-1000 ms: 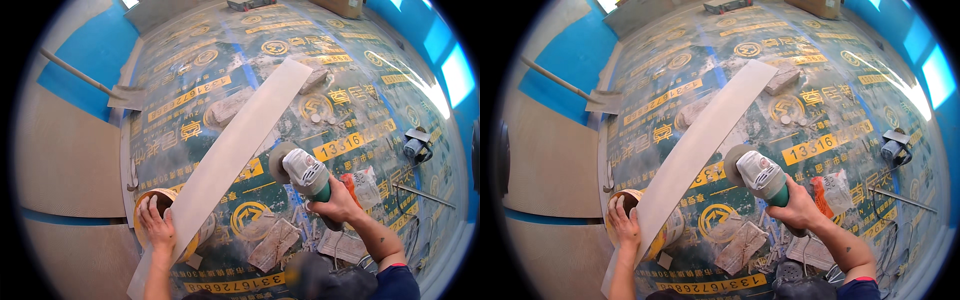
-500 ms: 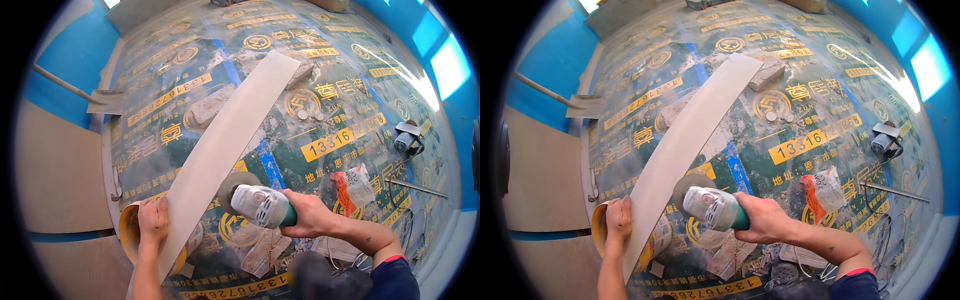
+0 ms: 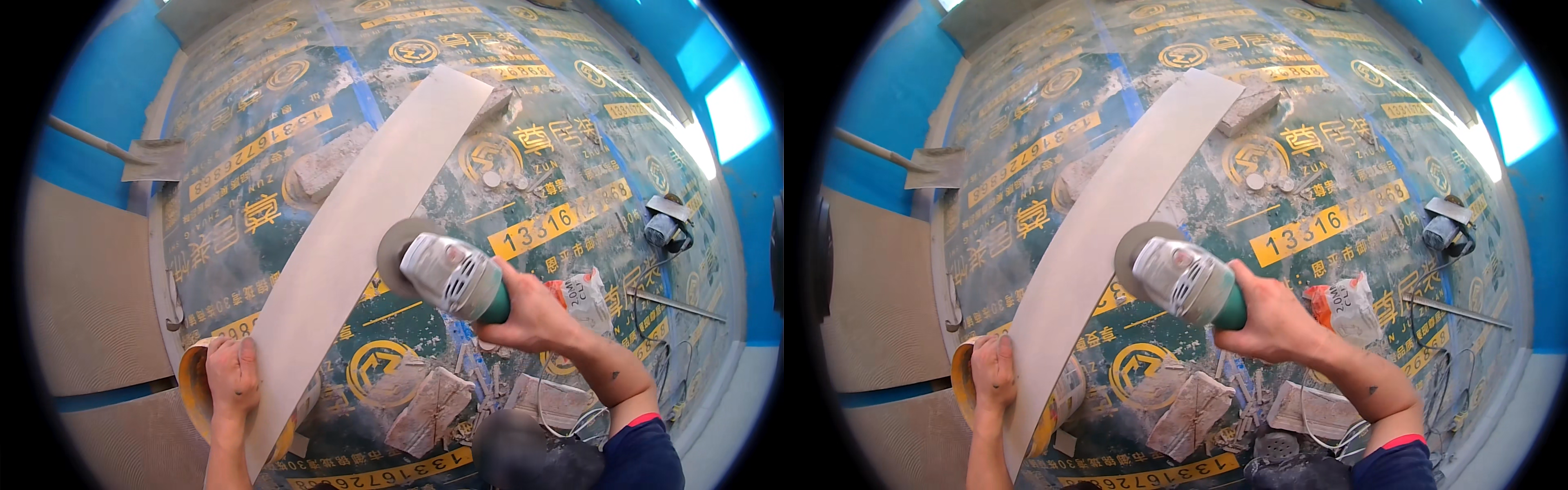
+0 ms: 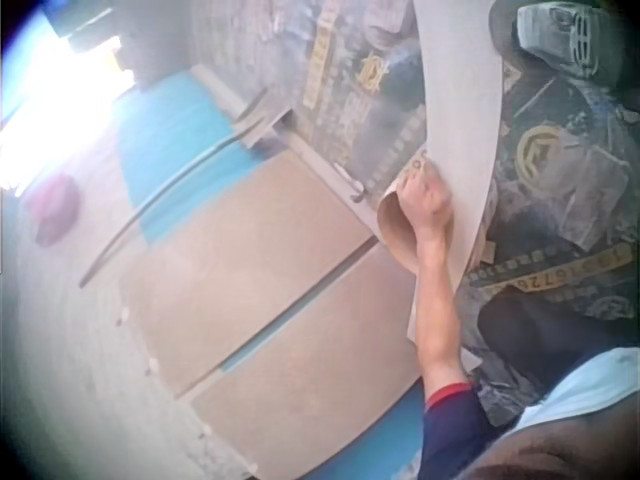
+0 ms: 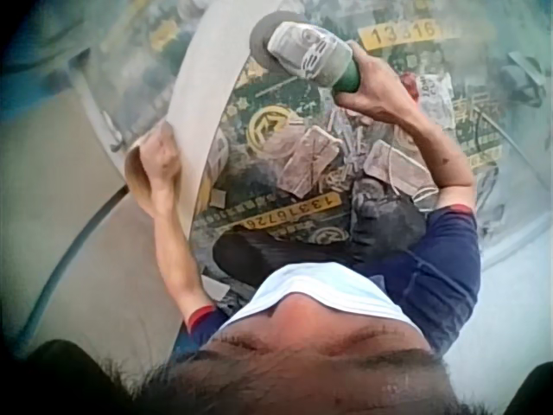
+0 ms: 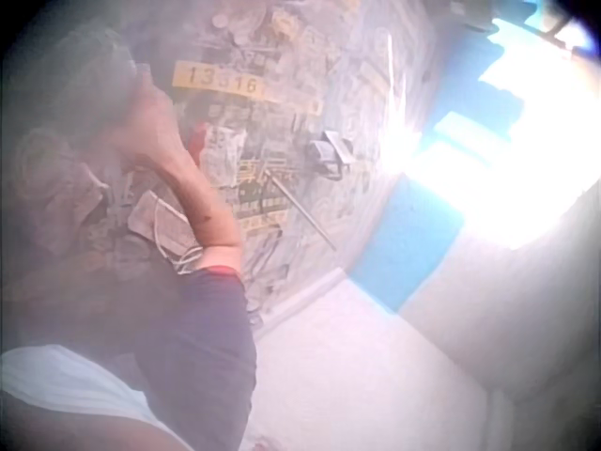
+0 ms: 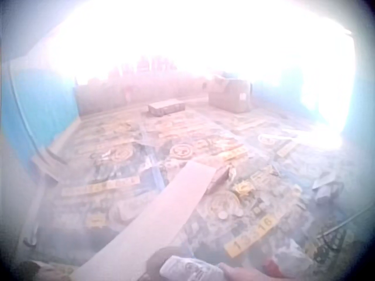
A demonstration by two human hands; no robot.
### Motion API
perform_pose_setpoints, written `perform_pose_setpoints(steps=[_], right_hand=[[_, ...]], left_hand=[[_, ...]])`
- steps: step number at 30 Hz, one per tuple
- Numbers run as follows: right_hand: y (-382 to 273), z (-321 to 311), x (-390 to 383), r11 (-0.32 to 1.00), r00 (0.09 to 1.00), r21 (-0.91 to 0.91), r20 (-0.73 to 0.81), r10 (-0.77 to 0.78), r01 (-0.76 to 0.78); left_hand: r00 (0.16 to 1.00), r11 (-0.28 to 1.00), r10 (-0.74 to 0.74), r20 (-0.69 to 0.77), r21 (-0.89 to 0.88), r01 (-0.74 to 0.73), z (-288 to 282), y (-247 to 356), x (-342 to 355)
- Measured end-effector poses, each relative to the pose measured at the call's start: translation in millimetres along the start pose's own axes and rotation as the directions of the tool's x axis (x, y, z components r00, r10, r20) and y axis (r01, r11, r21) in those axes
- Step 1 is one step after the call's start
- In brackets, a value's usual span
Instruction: The person places a tile on a wall using spacers and then uses a powered grinding tool to trim another piece of tile on the floor.
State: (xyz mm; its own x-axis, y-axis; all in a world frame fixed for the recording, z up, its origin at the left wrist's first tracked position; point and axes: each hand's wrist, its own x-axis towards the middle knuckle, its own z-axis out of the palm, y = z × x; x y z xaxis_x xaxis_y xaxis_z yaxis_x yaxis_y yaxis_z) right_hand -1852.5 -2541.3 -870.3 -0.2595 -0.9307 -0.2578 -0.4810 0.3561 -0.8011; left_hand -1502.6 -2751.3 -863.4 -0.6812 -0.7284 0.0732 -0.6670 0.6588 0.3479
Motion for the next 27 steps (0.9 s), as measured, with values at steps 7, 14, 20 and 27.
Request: perform_pose_setpoints(steps=[7,14,20,27], right_hand=[[8.3,-20.5,13.8,0.993,0.987,0.118,-0.151,0.048,-0.03],[-1.2,1.7,1.4,0.987,0.99,-0.117,0.107,-0.097,0.11],[14.8,-28.7,21.6,0.998,0.998,-0.007,0.019,0.067,-0.067],[36.9,-66.7,43.0,0.974,0.978,0.213,-0.175,0.118,-0.08]], left_hand=[[1.0,1.0,0.022,0.011,-0.007,-0.022,0.7,0.8,1.0],[1.0,1.0,0.012,0.017,-0.013,-0.012,-0.9,0.5,0.2],[1.0,1.0,0.012,0.029,0.008,-0.012,0.5,-2.0,-2.2],[1.0,1.0,0.028,0.007,-0.003,-0.028,2.0,2.3,2.3]])
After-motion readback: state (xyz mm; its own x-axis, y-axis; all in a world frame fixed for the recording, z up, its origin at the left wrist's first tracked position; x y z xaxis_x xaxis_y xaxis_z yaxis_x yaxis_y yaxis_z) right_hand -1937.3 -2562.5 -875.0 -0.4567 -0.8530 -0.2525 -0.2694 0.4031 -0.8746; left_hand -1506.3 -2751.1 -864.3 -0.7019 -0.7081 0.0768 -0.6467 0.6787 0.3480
